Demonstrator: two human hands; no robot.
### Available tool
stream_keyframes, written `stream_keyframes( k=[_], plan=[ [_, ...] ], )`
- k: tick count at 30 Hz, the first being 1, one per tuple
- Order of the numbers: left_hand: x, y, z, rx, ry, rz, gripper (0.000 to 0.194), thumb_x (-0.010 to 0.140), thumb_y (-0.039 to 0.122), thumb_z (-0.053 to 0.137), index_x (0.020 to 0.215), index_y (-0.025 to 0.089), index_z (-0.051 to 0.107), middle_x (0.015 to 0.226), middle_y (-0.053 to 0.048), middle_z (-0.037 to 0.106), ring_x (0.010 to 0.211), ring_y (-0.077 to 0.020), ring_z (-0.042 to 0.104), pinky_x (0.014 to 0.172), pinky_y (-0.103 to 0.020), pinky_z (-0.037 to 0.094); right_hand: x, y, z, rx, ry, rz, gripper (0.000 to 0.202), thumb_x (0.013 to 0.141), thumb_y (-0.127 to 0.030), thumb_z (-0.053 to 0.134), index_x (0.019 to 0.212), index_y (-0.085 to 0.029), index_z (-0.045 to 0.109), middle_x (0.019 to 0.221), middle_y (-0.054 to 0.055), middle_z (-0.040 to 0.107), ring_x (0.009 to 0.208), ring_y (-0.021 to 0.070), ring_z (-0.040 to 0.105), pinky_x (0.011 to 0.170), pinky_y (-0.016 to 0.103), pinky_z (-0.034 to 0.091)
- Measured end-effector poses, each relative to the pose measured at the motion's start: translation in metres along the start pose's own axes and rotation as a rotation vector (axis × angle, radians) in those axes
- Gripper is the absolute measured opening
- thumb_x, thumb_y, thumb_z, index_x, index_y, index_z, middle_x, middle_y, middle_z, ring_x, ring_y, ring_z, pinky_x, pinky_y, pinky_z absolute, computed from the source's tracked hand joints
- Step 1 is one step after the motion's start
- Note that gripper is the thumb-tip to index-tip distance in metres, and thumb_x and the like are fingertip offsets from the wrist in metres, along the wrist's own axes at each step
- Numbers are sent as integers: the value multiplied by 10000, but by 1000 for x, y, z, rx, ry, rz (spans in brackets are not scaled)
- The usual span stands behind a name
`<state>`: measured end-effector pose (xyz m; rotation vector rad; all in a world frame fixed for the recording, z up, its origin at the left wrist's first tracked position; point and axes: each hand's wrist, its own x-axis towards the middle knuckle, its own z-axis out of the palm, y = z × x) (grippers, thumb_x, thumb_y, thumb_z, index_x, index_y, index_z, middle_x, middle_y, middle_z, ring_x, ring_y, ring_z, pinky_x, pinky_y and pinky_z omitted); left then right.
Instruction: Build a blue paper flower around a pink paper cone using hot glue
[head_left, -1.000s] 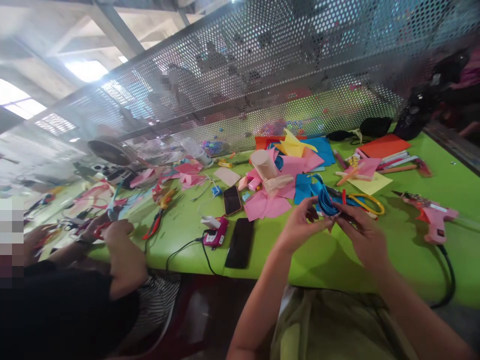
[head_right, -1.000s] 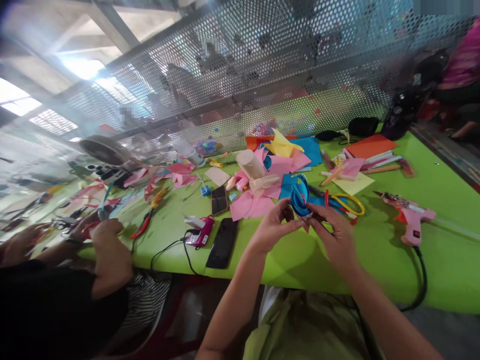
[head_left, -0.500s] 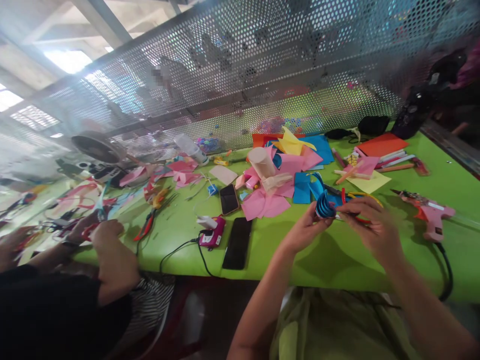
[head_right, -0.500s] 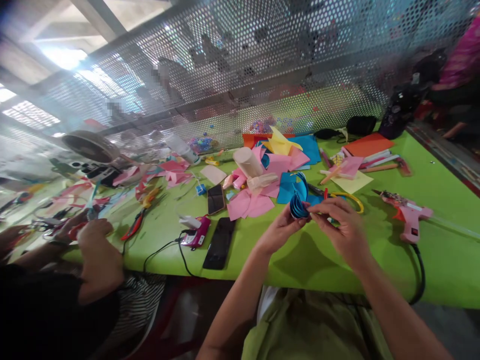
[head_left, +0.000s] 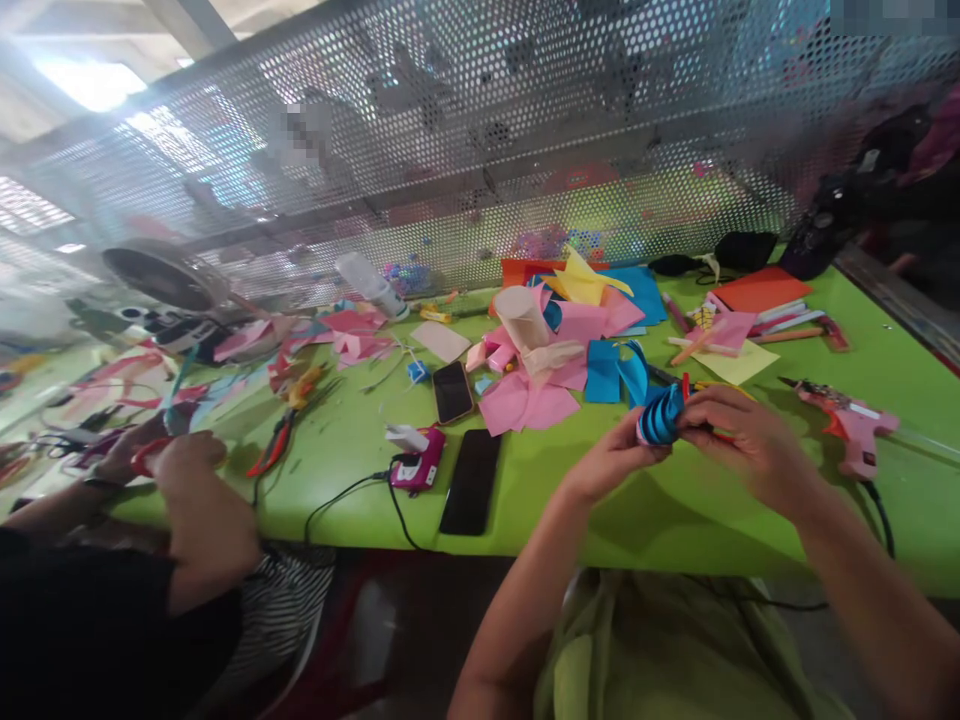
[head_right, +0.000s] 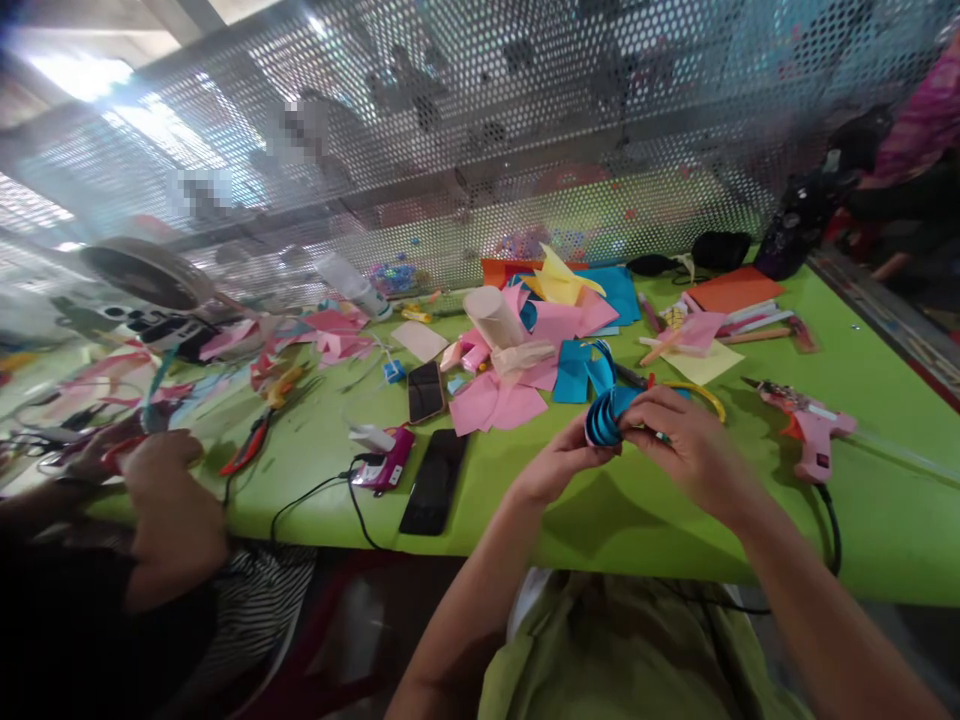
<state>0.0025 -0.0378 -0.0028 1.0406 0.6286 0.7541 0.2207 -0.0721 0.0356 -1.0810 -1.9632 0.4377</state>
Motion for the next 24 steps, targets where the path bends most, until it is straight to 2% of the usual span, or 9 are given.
stream_keyframes(
  k=[7, 12, 15, 19, 24],
  plan=[
    [0, -2, -3, -18, -16, -6, 537, 619, 464, 1025, 1001, 211, 746, 927, -10, 681, 898, -181, 596, 921, -342, 499, 0, -1, 2, 23, -36, 14, 120, 1051, -257, 672, 980, -254, 768, 1039, 83, 760, 987, 255, 743, 876, 396, 596],
    [3, -10, -3, 29, 29, 71, 549, 692, 490, 988, 1088, 223, 718, 942, -1, 645, 903, -169, 577, 914, -326, 500, 0, 2, 6, 21, 35, 31, 57, 1009, -288, 714, 1045, -295, 758, 1003, 51, 767, 880, 244, 733, 784, 383, 613],
    [6, -14, -3, 73, 16, 111, 505, 732, 475, 965, 1068, 215, 692, 910, 11, 598, 865, -152, 542, 870, -297, 484, 2, 3, 7, 14, 31, 17, 46, 989, -261, 731, 985, -295, 762, 992, 39, 763, 889, 241, 736, 782, 372, 599],
    [6, -17, -5, 92, 1, 136, 473, 735, 456, 961, 1022, 209, 678, 875, 20, 559, 827, -141, 505, 822, -276, 470, 3, 2, 3, 6, -16, 16, 82, 1012, -223, 713, 958, -265, 758, 1002, 52, 762, 941, 241, 739, 846, 371, 584],
    [5, -18, -7, 59, -10, 97, 499, 690, 472, 988, 1002, 211, 698, 859, 16, 579, 819, -147, 530, 831, -291, 497, 4, -1, 0, -4, -83, 18, 119, 1049, -230, 672, 965, -250, 754, 1049, 75, 772, 1006, 253, 747, 870, 376, 584]
  ],
)
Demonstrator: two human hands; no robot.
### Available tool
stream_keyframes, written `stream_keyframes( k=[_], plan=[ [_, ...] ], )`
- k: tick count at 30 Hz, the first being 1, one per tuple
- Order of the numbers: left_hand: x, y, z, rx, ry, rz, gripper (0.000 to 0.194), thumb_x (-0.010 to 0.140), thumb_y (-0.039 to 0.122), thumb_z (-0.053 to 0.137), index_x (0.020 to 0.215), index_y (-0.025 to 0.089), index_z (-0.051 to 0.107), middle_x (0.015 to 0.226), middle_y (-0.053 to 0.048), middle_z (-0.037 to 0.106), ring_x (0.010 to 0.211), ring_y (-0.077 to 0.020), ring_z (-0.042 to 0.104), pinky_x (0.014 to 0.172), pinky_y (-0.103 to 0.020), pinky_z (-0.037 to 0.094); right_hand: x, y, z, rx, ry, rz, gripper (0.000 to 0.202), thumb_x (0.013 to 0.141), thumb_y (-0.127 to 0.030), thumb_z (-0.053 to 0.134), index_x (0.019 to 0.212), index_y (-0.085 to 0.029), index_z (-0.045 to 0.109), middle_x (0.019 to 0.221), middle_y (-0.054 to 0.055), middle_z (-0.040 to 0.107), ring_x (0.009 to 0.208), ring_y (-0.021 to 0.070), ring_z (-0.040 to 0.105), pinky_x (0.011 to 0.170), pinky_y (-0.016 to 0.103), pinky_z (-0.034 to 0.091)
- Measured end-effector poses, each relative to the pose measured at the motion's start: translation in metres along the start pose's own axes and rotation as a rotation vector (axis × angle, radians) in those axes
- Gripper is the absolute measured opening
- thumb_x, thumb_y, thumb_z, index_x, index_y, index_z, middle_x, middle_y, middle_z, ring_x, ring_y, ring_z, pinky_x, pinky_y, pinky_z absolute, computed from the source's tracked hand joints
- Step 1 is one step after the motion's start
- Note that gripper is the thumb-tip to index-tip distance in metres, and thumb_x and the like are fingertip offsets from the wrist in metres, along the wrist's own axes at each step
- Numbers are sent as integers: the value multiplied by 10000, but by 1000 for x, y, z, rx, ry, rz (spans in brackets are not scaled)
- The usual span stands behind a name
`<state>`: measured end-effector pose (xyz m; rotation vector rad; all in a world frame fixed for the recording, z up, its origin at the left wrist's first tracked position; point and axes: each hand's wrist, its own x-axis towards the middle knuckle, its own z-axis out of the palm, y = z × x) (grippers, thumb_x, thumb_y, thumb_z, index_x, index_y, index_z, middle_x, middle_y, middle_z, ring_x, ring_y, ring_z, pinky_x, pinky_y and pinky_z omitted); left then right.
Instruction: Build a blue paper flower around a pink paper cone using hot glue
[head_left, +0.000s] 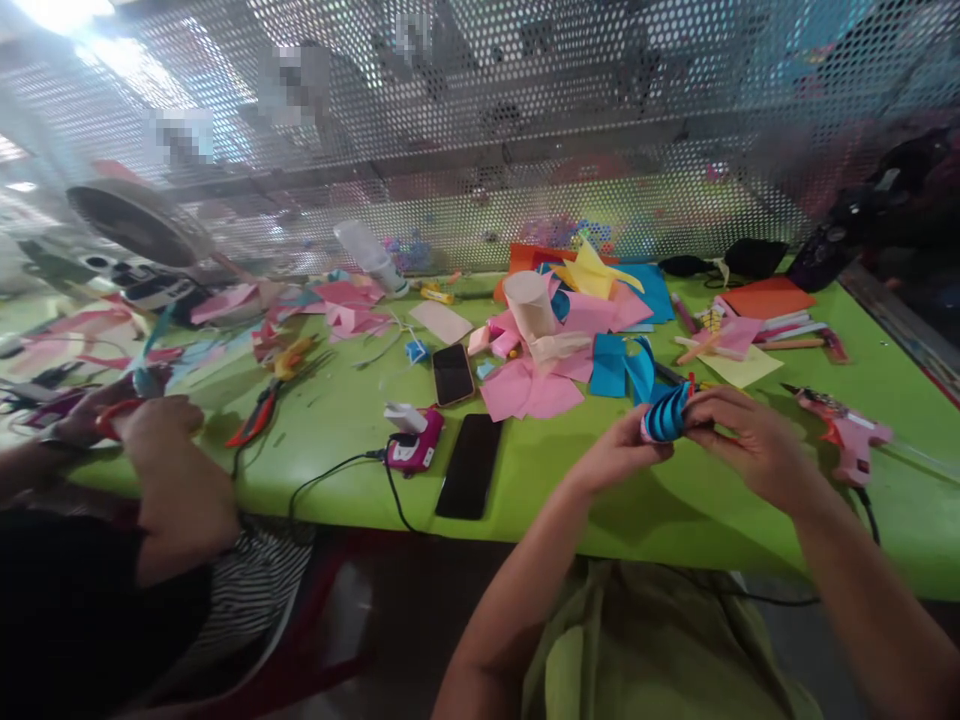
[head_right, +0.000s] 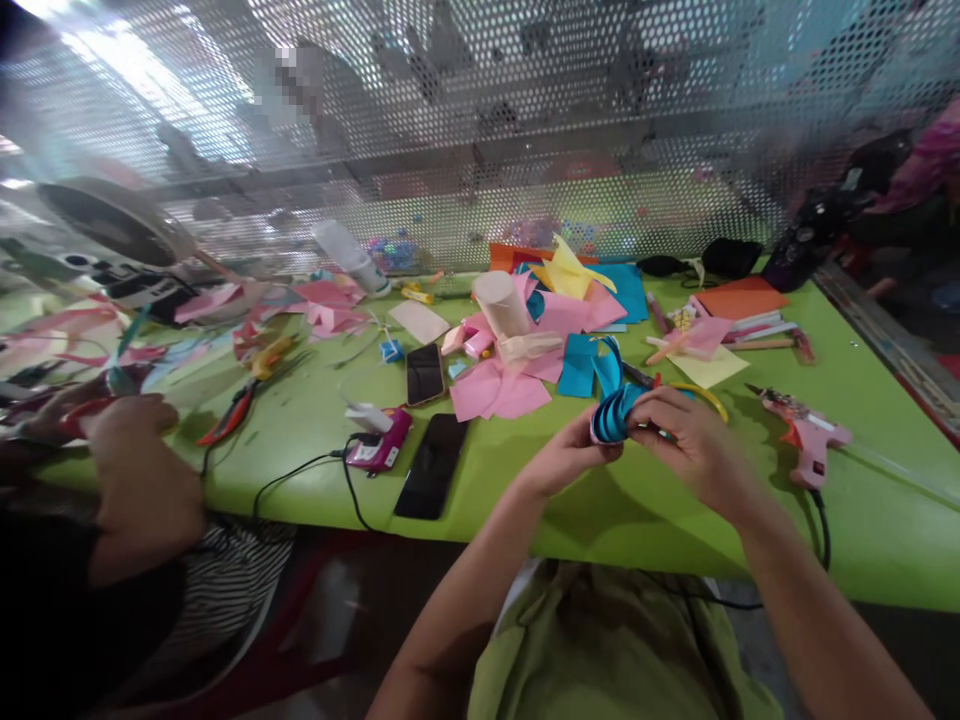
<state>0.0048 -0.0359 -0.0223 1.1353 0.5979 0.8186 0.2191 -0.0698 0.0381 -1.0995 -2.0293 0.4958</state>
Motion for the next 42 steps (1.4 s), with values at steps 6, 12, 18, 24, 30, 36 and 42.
stream_keyframes(
  k=[6, 12, 18, 24, 30, 36, 42],
  plan=[
    [3, -4, 2, 8, 85, 45, 477, 732, 440, 967, 1040, 206, 688, 889, 15, 614, 848, -148, 567, 845, -279, 518, -4, -7, 9, -30, 209, 19, 85, 1004, -267, 752, 1084, -293, 745, 995, 40, 751, 820, 228, 690, 734, 366, 574],
    [4, -6, 3, 179, 121, 122, 303, 865, 279, 799, 1101, 206, 623, 879, 28, 591, 807, -143, 547, 784, -250, 483, -5, -7, 16, -67, 210, 32, 86, 1022, -291, 737, 1080, -302, 800, 989, 46, 764, 891, 248, 735, 753, 375, 591],
    [1, 2, 5, 389, 170, 170, 268, 877, 186, 745, 1121, 199, 635, 914, 7, 618, 865, -175, 570, 850, -286, 486, -3, 0, 21, -50, 213, 89, 80, 1008, -326, 747, 1032, -274, 802, 952, 48, 761, 817, 228, 713, 693, 352, 578],
    [0, 1, 6, 376, 163, 183, 283, 904, 183, 721, 1172, 197, 632, 957, -8, 632, 906, -185, 589, 886, -297, 491, -2, -2, 22, -51, 154, 137, 87, 1007, -321, 740, 965, -260, 784, 875, 27, 701, 753, 203, 648, 665, 338, 515],
    [1, 0, 6, 331, 134, 153, 263, 919, 153, 714, 1160, 176, 612, 957, 1, 595, 882, -162, 557, 859, -279, 488, -1, 0, 22, -30, 115, 149, 85, 995, -322, 756, 931, -266, 759, 875, 34, 701, 792, 221, 648, 698, 358, 490],
    [2, -3, 5, 333, 131, 148, 259, 930, 174, 720, 1168, 183, 621, 966, -6, 604, 896, -173, 562, 900, -304, 509, 1, -2, 23, 5, 146, 136, 41, 973, -301, 757, 949, -279, 782, 832, 26, 723, 727, 210, 632, 649, 348, 488],
    [6, -12, 4, 183, 99, 131, 277, 931, 223, 748, 1156, 184, 591, 921, 18, 550, 838, -141, 526, 841, -270, 478, 1, -2, 22, 20, 131, 188, 104, 965, -320, 755, 888, -267, 711, 764, 6, 655, 650, 185, 562, 584, 329, 440]
  ],
)
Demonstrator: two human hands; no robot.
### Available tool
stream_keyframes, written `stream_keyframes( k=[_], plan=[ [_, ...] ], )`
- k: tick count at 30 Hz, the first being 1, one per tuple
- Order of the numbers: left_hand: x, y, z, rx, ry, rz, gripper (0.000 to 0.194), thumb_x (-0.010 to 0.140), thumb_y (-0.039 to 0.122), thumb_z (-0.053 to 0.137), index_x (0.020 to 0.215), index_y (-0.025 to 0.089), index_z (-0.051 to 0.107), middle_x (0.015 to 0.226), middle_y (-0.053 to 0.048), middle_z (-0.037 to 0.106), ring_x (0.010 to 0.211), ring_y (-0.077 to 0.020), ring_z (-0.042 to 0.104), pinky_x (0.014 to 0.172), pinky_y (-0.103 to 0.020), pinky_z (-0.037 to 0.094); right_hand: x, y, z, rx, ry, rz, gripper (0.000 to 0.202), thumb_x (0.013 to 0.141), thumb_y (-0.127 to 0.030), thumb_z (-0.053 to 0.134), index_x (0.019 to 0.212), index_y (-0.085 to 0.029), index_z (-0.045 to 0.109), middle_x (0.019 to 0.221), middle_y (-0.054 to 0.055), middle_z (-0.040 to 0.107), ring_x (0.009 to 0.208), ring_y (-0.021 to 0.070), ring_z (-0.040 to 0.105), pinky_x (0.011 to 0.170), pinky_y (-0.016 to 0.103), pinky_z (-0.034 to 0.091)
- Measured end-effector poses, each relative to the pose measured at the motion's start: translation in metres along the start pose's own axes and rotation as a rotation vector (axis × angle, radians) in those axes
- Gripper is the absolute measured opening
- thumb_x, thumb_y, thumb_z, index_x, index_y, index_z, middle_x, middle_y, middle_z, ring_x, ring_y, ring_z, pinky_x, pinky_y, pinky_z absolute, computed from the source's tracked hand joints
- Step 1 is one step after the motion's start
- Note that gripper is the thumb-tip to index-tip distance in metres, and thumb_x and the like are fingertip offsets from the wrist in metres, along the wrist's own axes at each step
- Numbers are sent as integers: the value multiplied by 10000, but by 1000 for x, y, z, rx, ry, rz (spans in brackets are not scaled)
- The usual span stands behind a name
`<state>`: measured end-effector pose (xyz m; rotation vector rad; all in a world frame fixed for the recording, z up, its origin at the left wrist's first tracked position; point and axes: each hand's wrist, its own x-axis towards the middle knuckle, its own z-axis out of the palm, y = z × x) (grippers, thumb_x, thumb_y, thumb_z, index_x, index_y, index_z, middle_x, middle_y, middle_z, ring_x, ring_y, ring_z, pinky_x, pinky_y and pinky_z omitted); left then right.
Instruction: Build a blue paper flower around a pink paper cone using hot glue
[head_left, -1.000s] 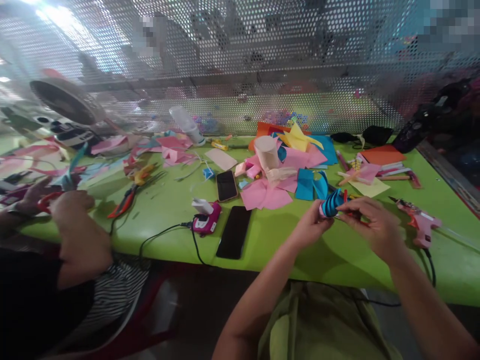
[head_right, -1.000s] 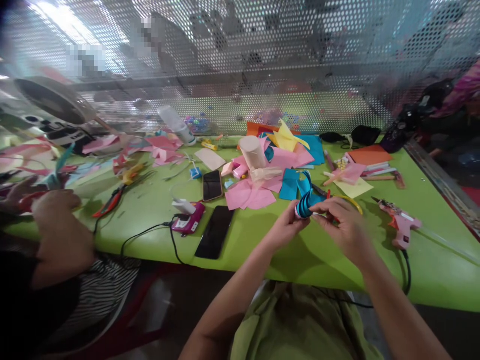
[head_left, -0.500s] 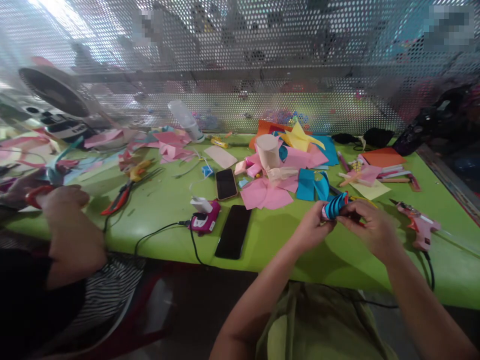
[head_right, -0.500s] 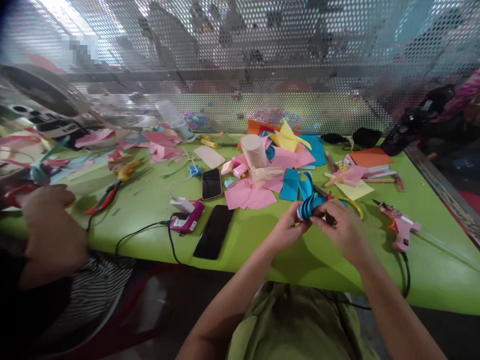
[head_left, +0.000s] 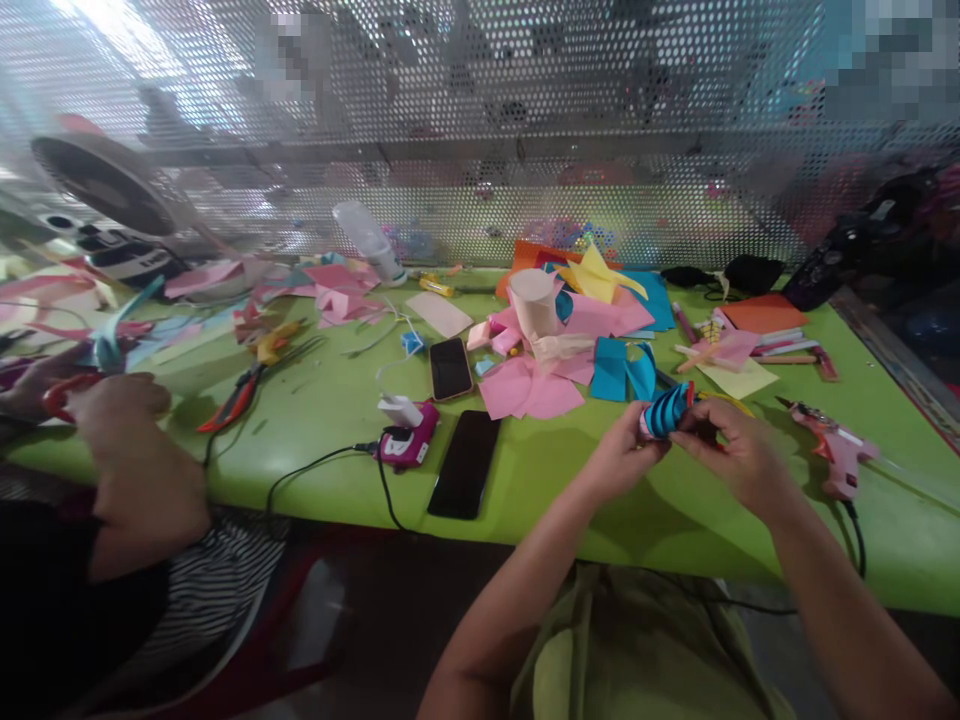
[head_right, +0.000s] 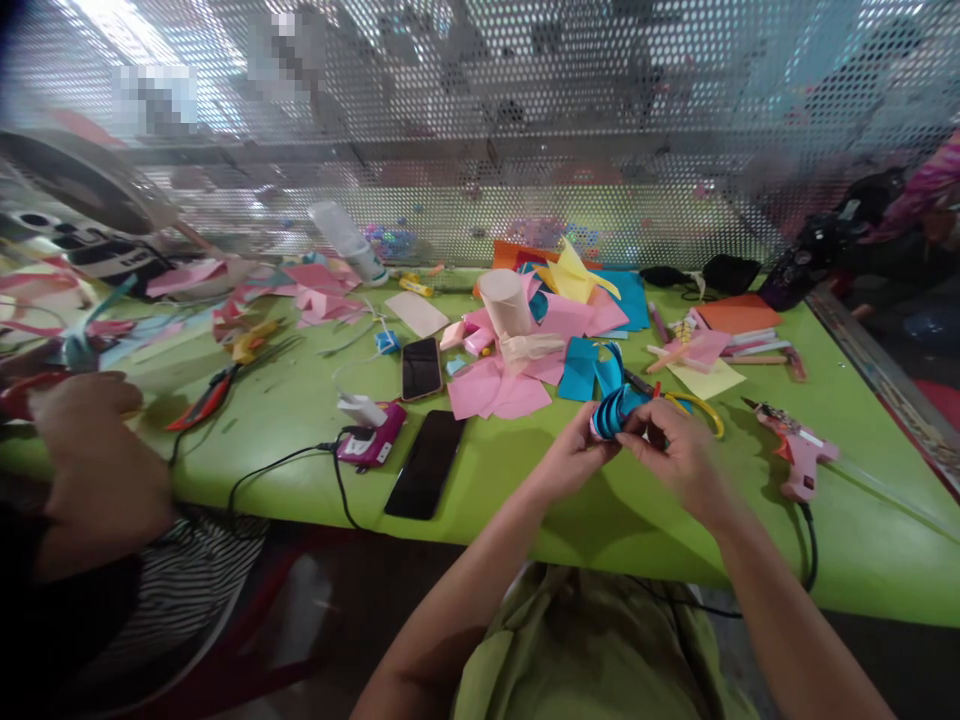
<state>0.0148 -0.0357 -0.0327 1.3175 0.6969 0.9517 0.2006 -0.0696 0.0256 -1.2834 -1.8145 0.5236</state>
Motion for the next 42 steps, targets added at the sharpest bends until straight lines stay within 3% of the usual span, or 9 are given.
stream_keyframes(
  k=[5, 9, 17, 25, 31, 38, 42],
  plan=[
    [-1, 1, -1, 106, 22, 37, 259, 942, 196, 710, 1174, 184, 594, 952, 4, 581, 865, -154, 546, 843, -276, 478, -1, 2, 3, 32, 9, -5, 53, 979, -322, 751, 969, -271, 760, 841, 24, 708, 694, 192, 600, 620, 332, 472],
    [-2, 6, -1, 203, 43, 52, 275, 937, 202, 704, 1192, 185, 604, 977, -11, 611, 887, -170, 553, 860, -293, 474, -1, 1, 6, 26, 15, 4, 82, 971, -327, 755, 917, -266, 759, 784, 11, 689, 653, 183, 581, 593, 323, 449],
    [-2, 9, 1, 58, 13, -1, 284, 926, 265, 743, 1151, 188, 586, 926, 9, 567, 854, -151, 524, 837, -273, 468, 1, 0, 7, 98, 7, 14, 95, 951, -310, 749, 870, -261, 739, 743, -4, 701, 642, 175, 603, 601, 303, 468],
    [-3, 12, 0, 134, 25, -12, 287, 933, 231, 737, 1185, 181, 609, 945, 4, 598, 862, -157, 545, 858, -286, 484, -1, 3, 8, 109, 8, 85, 111, 938, -352, 758, 893, -258, 793, 717, -2, 720, 605, 175, 603, 568, 305, 469],
    [-1, 8, 1, -22, 0, -58, 344, 905, 279, 789, 1181, 190, 603, 941, 14, 587, 885, -153, 551, 883, -284, 488, 3, -2, 7, 167, 18, 105, 88, 897, -329, 769, 840, -262, 763, 714, -4, 727, 632, 187, 640, 584, 305, 509],
    [-3, 10, -1, -147, -40, -93, 479, 830, 446, 882, 1135, 204, 602, 926, 9, 557, 872, -157, 525, 861, -294, 476, 3, 1, 9, 175, 38, 127, 160, 897, -396, 804, 835, -257, 753, 722, 16, 729, 641, 199, 644, 576, 318, 516],
    [-5, 16, -2, -102, -9, -54, 503, 879, 599, 826, 1112, 207, 614, 951, -5, 548, 923, -182, 519, 906, -322, 493, 1, 3, 9, 154, 31, 116, 283, 926, -507, 815, 833, -251, 736, 699, 15, 700, 609, 187, 609, 547, 314, 491]
  ],
)
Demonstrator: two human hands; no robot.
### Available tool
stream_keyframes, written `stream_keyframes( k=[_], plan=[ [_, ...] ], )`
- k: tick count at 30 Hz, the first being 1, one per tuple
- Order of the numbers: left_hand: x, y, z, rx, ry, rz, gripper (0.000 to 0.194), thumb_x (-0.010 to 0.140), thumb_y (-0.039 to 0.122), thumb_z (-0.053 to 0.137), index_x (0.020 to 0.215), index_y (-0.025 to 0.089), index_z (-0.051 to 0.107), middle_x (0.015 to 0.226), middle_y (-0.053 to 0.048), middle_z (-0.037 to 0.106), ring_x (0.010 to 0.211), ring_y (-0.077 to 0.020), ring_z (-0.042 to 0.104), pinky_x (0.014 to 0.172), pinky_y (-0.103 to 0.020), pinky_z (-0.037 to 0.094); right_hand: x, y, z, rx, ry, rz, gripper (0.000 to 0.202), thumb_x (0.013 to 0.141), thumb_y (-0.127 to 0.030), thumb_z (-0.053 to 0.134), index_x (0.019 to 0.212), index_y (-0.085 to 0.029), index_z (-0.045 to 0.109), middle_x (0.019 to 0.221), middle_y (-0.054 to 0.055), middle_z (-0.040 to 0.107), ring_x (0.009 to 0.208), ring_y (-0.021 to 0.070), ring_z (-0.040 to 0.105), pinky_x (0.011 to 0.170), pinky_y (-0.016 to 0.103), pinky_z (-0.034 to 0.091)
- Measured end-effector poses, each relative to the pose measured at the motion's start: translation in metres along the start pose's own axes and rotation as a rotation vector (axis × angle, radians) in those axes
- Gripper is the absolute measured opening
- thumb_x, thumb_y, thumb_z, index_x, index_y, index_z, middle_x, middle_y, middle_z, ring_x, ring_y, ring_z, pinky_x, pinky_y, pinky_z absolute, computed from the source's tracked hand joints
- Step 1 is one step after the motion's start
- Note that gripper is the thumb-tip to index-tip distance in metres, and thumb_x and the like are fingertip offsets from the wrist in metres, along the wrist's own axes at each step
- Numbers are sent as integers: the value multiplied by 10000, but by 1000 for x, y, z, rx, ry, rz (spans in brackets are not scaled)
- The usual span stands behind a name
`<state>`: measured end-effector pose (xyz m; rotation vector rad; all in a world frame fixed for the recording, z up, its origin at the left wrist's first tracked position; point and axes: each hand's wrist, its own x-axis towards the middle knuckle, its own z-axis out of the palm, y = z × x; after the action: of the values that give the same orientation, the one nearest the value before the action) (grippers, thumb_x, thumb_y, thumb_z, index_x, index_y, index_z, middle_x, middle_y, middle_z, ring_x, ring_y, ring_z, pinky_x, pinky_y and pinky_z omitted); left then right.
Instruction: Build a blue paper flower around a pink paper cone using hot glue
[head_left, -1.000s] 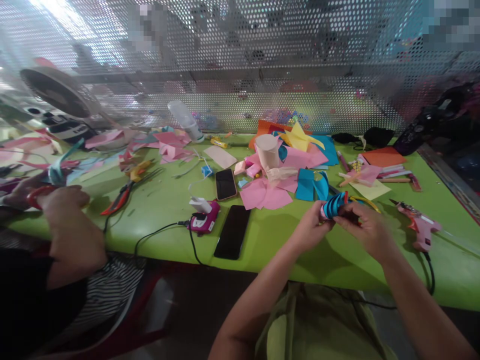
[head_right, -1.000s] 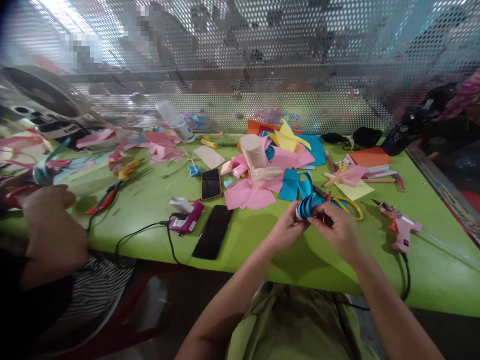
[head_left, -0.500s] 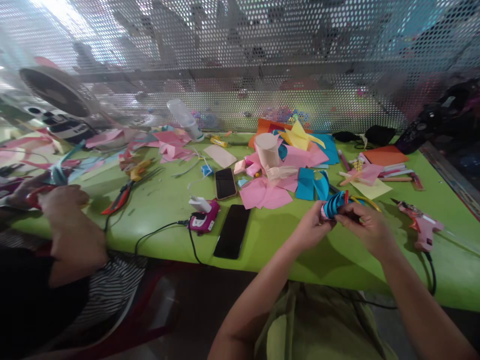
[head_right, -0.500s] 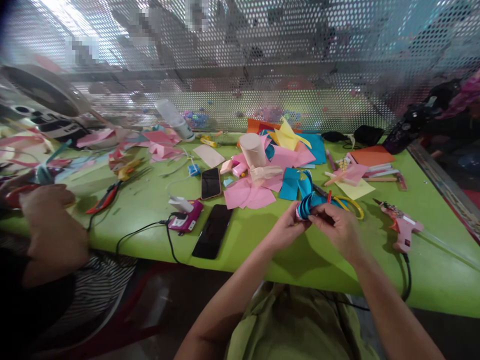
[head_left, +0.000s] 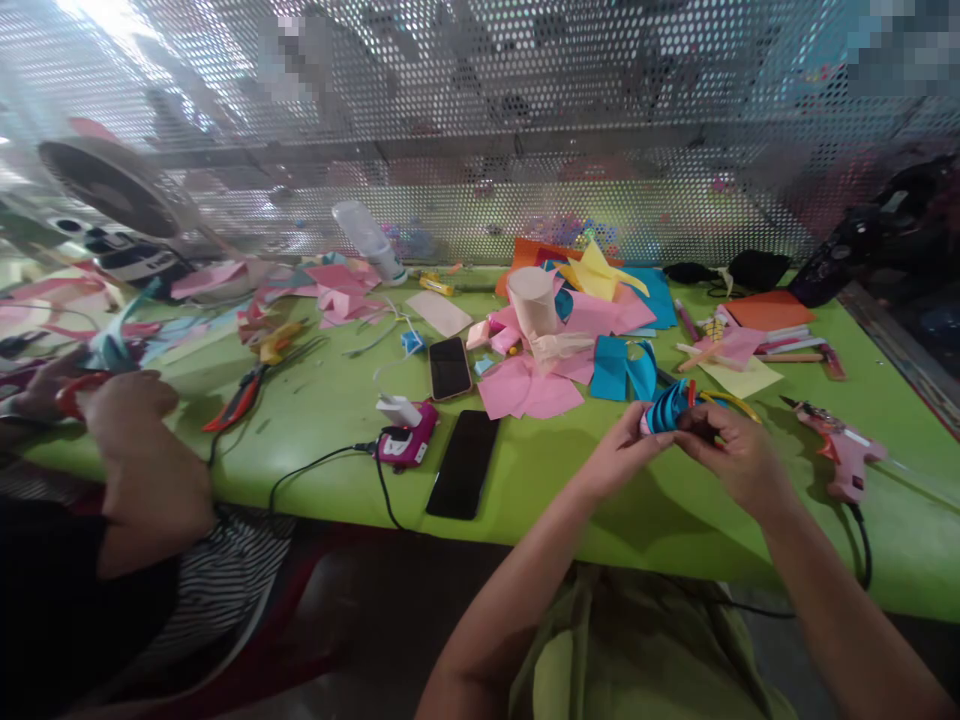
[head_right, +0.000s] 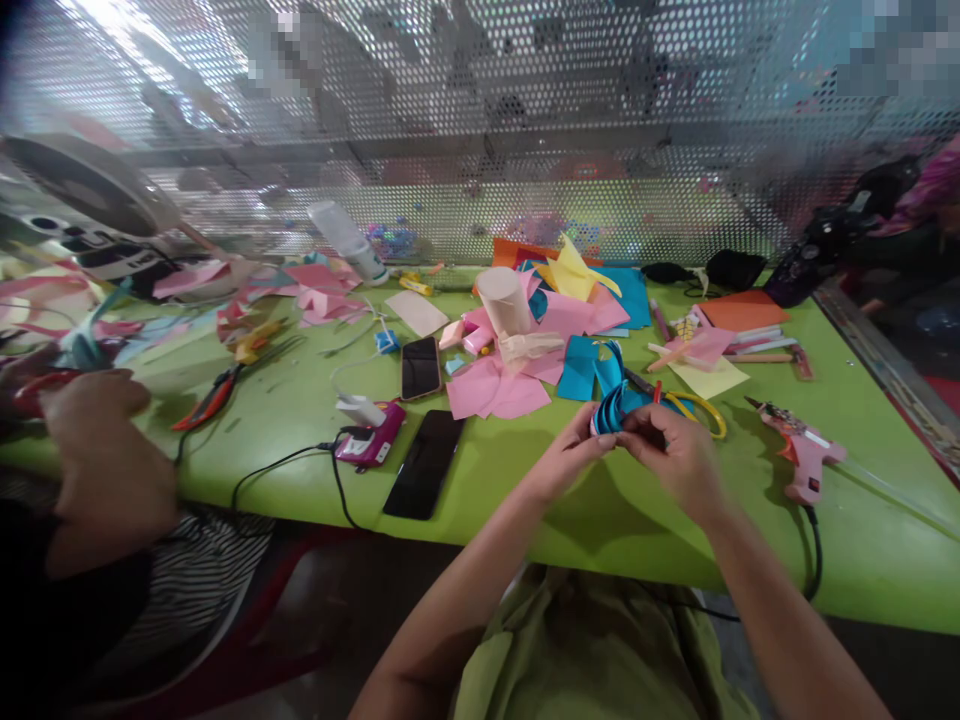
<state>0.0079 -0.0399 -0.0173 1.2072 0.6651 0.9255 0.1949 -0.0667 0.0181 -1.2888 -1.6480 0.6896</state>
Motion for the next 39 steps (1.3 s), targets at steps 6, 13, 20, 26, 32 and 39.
stream_keyframes(
  k=[6, 13, 20, 26, 32, 39],
  plan=[
    [-2, 7, 3, 107, 31, 30, 597, 913, 766, 713, 1077, 206, 591, 950, -11, 504, 917, -188, 482, 934, -340, 489, -3, 4, 1, 2, -15, -5, 283, 937, -522, 807, 868, -251, 762, 730, 18, 732, 623, 192, 652, 557, 313, 516],
    [-4, 11, 2, 233, 14, 66, 516, 1002, 702, 626, 1147, 207, 599, 1001, -29, 553, 972, -214, 530, 987, -355, 486, -8, 3, -1, -25, -58, -25, 181, 963, -430, 774, 947, -254, 813, 779, 17, 771, 629, 184, 657, 579, 307, 527],
    [-3, 7, 3, 146, 0, 19, 599, 930, 739, 708, 1181, 207, 595, 958, -15, 536, 873, -185, 494, 876, -328, 483, -5, 0, -3, -69, -25, -48, 178, 948, -420, 764, 867, -266, 801, 701, 1, 749, 593, 185, 654, 543, 300, 490],
    [-2, 4, 3, 134, 22, 12, 649, 869, 766, 775, 1153, 200, 632, 916, -6, 537, 857, -181, 504, 873, -341, 516, -3, 1, 1, -11, -26, 8, 244, 912, -464, 808, 814, -247, 752, 705, 6, 741, 607, 184, 652, 552, 295, 514],
    [-2, 0, 2, 139, 45, 60, 520, 950, 682, 734, 1112, 195, 655, 934, -15, 569, 910, -194, 548, 941, -360, 542, -2, -2, -5, -11, -26, -22, 293, 927, -511, 808, 802, -248, 775, 699, 11, 731, 607, 178, 616, 556, 299, 501],
    [-2, 2, 4, 160, 29, 37, 550, 941, 689, 731, 1171, 197, 650, 965, -22, 590, 891, -187, 540, 898, -331, 517, -2, -5, -12, -58, -57, -46, 256, 976, -478, 753, 861, -252, 789, 750, 24, 744, 647, 189, 634, 577, 306, 500]
  ],
)
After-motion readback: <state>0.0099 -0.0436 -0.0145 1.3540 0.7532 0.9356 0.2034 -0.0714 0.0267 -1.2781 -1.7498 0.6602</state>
